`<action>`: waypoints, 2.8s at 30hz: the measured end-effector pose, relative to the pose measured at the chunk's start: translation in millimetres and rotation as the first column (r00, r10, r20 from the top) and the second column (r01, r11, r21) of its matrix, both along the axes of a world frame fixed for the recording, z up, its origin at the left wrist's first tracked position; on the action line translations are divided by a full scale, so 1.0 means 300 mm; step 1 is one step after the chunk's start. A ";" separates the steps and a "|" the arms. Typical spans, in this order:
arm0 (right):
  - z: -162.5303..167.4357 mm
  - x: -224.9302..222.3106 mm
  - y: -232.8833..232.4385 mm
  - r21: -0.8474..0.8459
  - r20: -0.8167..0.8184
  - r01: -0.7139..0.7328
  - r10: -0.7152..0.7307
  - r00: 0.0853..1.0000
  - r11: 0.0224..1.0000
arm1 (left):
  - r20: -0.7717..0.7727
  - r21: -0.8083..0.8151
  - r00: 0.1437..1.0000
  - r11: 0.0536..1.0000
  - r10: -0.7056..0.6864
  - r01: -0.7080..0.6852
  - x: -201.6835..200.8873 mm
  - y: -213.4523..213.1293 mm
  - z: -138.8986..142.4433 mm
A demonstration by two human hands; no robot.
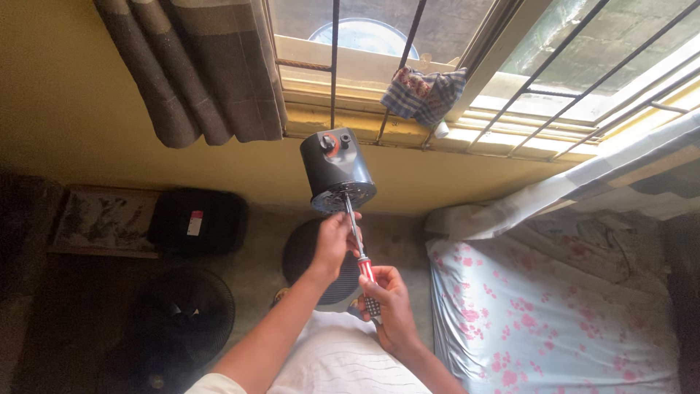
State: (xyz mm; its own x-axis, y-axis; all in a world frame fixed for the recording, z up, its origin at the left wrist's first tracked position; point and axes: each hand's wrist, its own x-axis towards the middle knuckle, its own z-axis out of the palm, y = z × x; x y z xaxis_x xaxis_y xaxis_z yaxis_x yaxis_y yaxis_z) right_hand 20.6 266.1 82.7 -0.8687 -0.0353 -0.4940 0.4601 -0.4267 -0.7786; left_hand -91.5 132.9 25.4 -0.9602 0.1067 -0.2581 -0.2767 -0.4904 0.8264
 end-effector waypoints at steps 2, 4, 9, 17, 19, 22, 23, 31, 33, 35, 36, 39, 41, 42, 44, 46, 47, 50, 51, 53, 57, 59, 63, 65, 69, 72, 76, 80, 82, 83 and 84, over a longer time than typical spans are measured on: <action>0.004 -0.004 -0.004 -0.035 0.008 0.016 -0.016 1.000 0.999 | -0.002 -0.034 0.999 0.998 0.046 -0.046 0.013 0.036 -0.027; 0.001 -0.016 0.003 -0.127 0.008 0.020 -0.019 1.000 0.992 | -0.036 -0.009 0.998 0.998 0.057 -0.057 -0.002 0.060 -0.044; -0.022 -0.049 0.058 -0.602 0.205 0.041 0.105 0.973 0.798 | -0.046 0.040 0.999 0.999 0.016 -0.015 -0.001 0.084 -0.053; -0.101 -0.064 0.035 -0.906 0.027 -0.098 0.288 0.957 0.412 | -0.041 -0.003 0.998 0.999 -0.047 0.047 0.028 0.062 -0.010; -0.095 -0.067 0.046 -0.906 -0.021 -0.141 0.288 0.957 0.399 | 0.048 -0.130 0.999 0.991 0.002 0.004 0.032 0.033 0.011; -0.077 -0.067 0.066 -0.824 -0.028 -0.158 0.239 0.971 0.545 | 0.201 -0.300 0.978 0.954 0.054 0.009 0.068 -0.019 0.048; -0.073 -0.065 0.068 -0.771 -0.003 -0.139 0.215 0.977 0.622 | 0.187 -0.257 0.982 0.966 0.006 0.043 0.087 -0.030 0.061; -0.029 -0.068 0.062 -0.440 0.010 -0.135 0.155 0.988 0.888 | 0.052 0.196 0.991 0.974 -0.121 0.109 0.108 -0.011 0.102; -0.004 -0.060 0.060 -0.458 -0.053 -0.168 0.162 0.985 0.873 | 0.067 0.142 0.997 0.989 -0.049 0.039 0.094 0.003 0.090; 0.019 -0.040 0.050 -0.302 -0.069 -0.119 0.102 0.992 0.946 | 0.063 0.061 0.997 0.997 0.051 -0.055 0.092 0.026 0.080; 0.028 -0.035 0.043 -0.221 -0.086 -0.087 0.069 0.994 0.971 | 0.053 0.022 0.994 0.995 0.098 -0.099 0.084 0.038 0.080; 0.034 -0.011 0.012 0.321 -0.286 -0.089 0.186 0.940 0.943 | 0.048 -0.002 0.988 0.989 0.146 -0.146 0.088 0.056 0.088; 0.027 -0.014 0.010 0.209 -0.233 -0.052 0.101 0.967 0.977 | 0.064 0.105 0.997 0.994 0.034 -0.041 0.093 0.040 0.096; 0.021 -0.016 0.013 0.151 -0.201 -0.030 0.060 0.978 0.988 | 0.071 0.156 0.997 0.988 -0.023 0.011 0.096 0.027 0.099; 0.011 -0.031 0.034 -0.442 -0.100 -0.099 0.061 0.993 0.892 | 0.059 0.224 0.993 0.971 -0.097 0.082 0.088 -0.002 0.101; 0.002 -0.032 0.046 -0.622 -0.009 -0.077 0.092 0.996 0.779 | 0.057 0.214 0.995 0.974 -0.085 0.071 0.083 -0.005 0.100; -0.002 -0.030 0.048 -0.544 0.036 -0.059 0.093 0.995 0.837 | 0.059 0.171 0.998 0.985 -0.037 0.027 0.075 0.003 0.100; -0.007 -0.009 0.026 -0.078 -0.133 -0.020 0.009 0.991 0.997 | 0.074 0.080 0.994 0.993 0.083 -0.089 0.064 0.012 0.106; -0.006 -0.009 0.016 0.117 -0.258 0.029 0.002 0.966 0.993 | 0.072 0.058 0.991 0.991 0.116 -0.120 0.054 0.010 0.112; 0.001 -0.014 0.002 0.014 -0.198 0.004 -0.001 0.980 1.000 | 0.043 0.108 0.999 0.994 0.028 -0.033 0.053 -0.013 0.125; 0.029 -0.020 0.004 -0.207 -0.016 -0.039 0.037 0.999 0.978 | 0.027 0.215 0.997 0.975 -0.072 0.064 0.067 -0.042 0.130; 0.042 -0.021 -0.001 -0.179 -0.020 -0.034 0.031 0.999 0.983 | 0.023 0.091 0.999 0.995 0.026 -0.028 0.064 -0.025 0.117; 0.057 -0.011 -0.031 0.219 -0.211 -0.045 0.092 0.973 0.975 | 0.001 -0.070 0.994 0.991 0.110 -0.110 0.053 -0.001 0.076; 0.061 -0.003 -0.038 0.372 -0.235 -0.004 0.098 0.967 0.928 | 0.073 -0.159 0.950 0.944 0.304 -0.290 0.032 -0.003 0.057; 0.057 0.012 -0.036 0.363 -0.243 0.050 0.043 0.969 0.931 | 0.154 -0.102 0.979 0.987 0.137 -0.123 0.010 -0.024 0.016; 0.038 0.006 -0.033 0.382 -0.263 0.051 0.056 0.963 0.923 | 0.014 -0.008 1.000 1.000 -0.023 0.024 0.009 -0.005 -0.024; -0.001 -0.003 -0.032 0.235 -0.201 0.038 0.011 0.979 0.971 | -0.004 -0.001 0.999 0.999 0.038 -0.038 0.013 0.026 -0.076; -0.037 -0.030 0.003 -0.244 -0.059 -0.006 -0.008 0.998 0.970 | -0.036 0.024 0.998 0.998 0.054 -0.053 -0.001 0.025 -0.105; -0.053 -0.028 0.024 -0.561 0.040 -0.021 0.053 0.998 0.828 | -0.005 0.047 0.999 0.997 0.054 -0.054 0.013 0.024 -0.113; -0.062 -0.044 0.029 -0.732 0.057 -0.032 0.109 0.992 0.680 | 0.002 0.061 0.999 0.997 0.050 -0.050 0.006 0.021 -0.112; -0.071 -0.061 0.031 -0.866 0.054 -0.037 0.167 0.984 0.499 | 0.003 0.076 0.999 0.996 0.047 -0.048 -0.005 0.015 -0.106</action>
State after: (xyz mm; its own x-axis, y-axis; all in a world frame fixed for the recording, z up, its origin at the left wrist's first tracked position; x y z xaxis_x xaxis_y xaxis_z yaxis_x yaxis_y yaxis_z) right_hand 2.4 275.5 61.5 -0.7689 -0.5832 -0.2623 0.6028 -0.7979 0.0069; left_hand -93.0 137.5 -6.5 -0.9644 0.0804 -0.2521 -0.2524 -0.5646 0.7858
